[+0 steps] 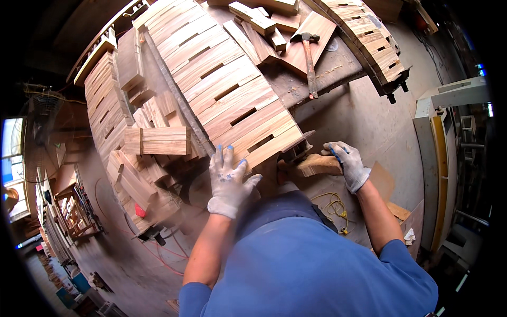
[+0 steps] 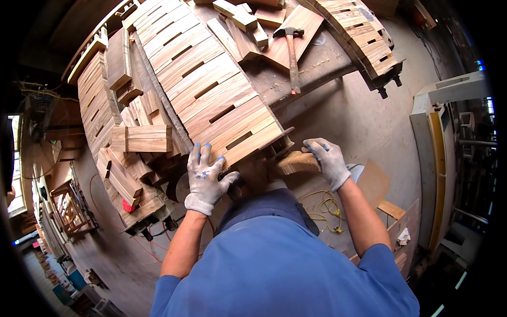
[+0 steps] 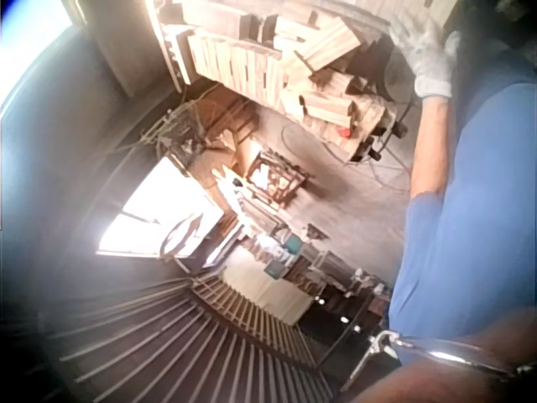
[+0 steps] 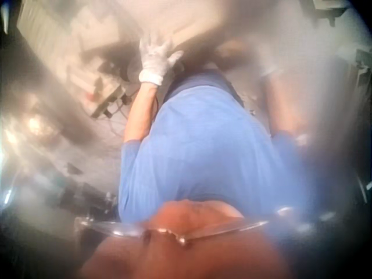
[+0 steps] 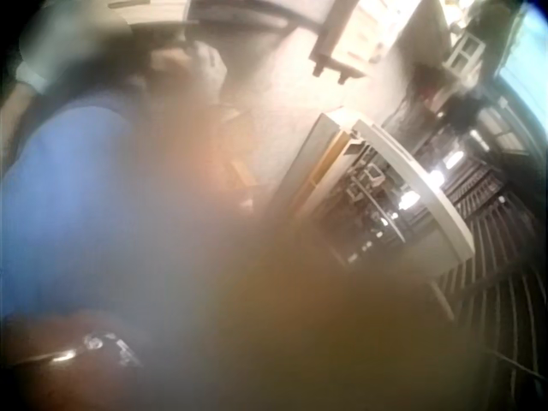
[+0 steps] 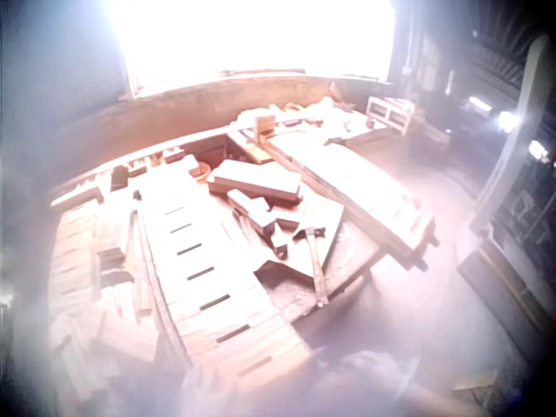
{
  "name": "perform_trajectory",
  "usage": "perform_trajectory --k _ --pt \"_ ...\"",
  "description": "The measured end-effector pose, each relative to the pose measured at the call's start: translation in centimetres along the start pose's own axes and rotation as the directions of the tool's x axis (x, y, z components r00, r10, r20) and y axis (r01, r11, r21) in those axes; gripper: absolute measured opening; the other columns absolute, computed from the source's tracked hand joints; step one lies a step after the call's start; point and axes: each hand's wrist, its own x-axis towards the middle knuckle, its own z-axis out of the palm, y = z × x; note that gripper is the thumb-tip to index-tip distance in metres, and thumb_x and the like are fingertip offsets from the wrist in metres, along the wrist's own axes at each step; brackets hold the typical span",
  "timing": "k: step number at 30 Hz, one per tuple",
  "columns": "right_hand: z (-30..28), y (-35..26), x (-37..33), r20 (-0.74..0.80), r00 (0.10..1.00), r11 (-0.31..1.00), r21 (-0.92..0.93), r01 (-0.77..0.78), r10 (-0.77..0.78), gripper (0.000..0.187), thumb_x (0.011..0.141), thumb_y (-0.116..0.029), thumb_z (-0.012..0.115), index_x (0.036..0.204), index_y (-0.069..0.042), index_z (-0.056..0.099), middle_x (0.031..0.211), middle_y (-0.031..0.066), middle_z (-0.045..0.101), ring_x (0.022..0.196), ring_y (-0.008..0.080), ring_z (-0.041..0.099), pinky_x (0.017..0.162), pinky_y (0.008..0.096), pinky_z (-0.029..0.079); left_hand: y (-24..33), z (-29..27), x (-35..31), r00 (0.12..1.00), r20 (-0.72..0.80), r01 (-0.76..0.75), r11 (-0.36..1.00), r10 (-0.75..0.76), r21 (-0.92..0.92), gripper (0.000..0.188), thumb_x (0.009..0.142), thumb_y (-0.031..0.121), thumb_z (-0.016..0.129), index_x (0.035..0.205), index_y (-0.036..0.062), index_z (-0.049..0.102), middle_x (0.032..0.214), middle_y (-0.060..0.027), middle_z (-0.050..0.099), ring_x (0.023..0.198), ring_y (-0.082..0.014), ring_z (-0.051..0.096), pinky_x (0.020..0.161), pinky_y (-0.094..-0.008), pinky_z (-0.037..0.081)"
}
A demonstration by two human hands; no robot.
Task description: The person applies glue to small wooden blocks and uses a nail gun to fasten them together. They then move to a workbench to assemble these blocks into a larger wooden crate structure, using a hammer to secure the joints and aligning the pieces into a grid pattern.
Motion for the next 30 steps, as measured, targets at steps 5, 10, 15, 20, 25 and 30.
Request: perform_trajectory --k 5,10,15,20,25,30 --pt "0.2 -0.1 0.0 0.022 1.0 1.0 0.024 0.009 -0.01 0.041 0.108 -0.031 0.065 0.125 0.006 0.073 0.113 0.0146 0.079 0.107 0.0192 0.074 0.098 0.0311 0.057 -0.4 0.2 -1.0 0.99 -0.108 0.086 0.994 -0.093 -0.068 0.074 0.073 0.045 0.097 0.132 0.0066 0.073 0.15 -0.0242 0.058 0.147 -0.0487 0.046 0.121 -0.0605 0.038" --pt "-0.1 -0.8 0.1 0.218 0.975 0.998 -0.03 0.051 -0.043 0.04 0.109 -0.028 0.06 0.122 0.007 0.075 0.112 0.0143 0.079 0.108 0.02 0.073 0.104 0.0336 0.055 -0.6 0.7 -0.7 0.998 -0.066 -0.001 0.998 -0.003 -0.065 0.075 0.074 0.042 0.097 0.135 0.0069 0.07 0.151 -0.0233 0.057 0.147 -0.048 0.046 0.122 -0.0605 0.038" --pt "-0.4 -0.5 0.3 0.269 0.96 0.995 -0.028 0.095 -0.084 0.039 0.109 -0.025 0.058 0.12 0.007 0.076 0.114 0.0135 0.079 0.109 0.0201 0.072 0.105 0.0335 0.054 0.4 1.6 0.9 0.994 -0.027 -0.105 0.991 0.103 -0.077 0.074 0.078 0.042 0.094 0.139 0.0082 0.067 0.151 -0.0223 0.057 0.148 -0.0468 0.045 0.12 -0.0605 0.039" --pt "-0.5 0.2 0.6 0.269 0.952 0.983 -0.068 0.171 -0.147 0.04 0.112 -0.031 0.057 0.118 0.002 0.078 0.107 0.01 0.081 0.103 0.0164 0.073 0.094 0.0316 0.057 3.5 2.7 4.2 0.968 0.02 -0.242 0.954 0.25 -0.175 0.076 0.084 0.04 0.09 0.146 0.0095 0.061 0.15 -0.0212 0.059 0.145 -0.0458 0.05 0.117 -0.0599 0.041" --pt "-0.2 0.5 0.6 0.209 0.971 0.99 -0.056 0.129 -0.115 0.036 0.11 -0.03 0.059 0.115 -0.001 0.079 0.105 0.0072 0.081 0.094 0.0119 0.07 0.084 0.0286 0.055 7.8 4.4 8.0 0.936 0.056 -0.331 0.922 0.348 -0.202 0.07 0.092 0.036 0.082 0.15 0.0072 0.059 0.151 -0.0215 0.059 0.143 -0.0444 0.052 0.119 -0.0579 0.041" --pt "0.2 0.5 0.2 0.142 0.975 0.982 -0.052 0.182 -0.173 0.033 0.109 -0.029 0.062 0.113 -0.002 0.08 0.103 0.0053 0.081 0.091 0.0093 0.068 0.083 0.027 0.055 10.3 6.7 10.9 0.903 0.114 -0.38 0.893 0.415 -0.239 0.063 0.098 0.029 0.073 0.153 0.0048 0.056 0.15 -0.022 0.06 0.142 -0.044 0.052 0.12 -0.0555 0.04"
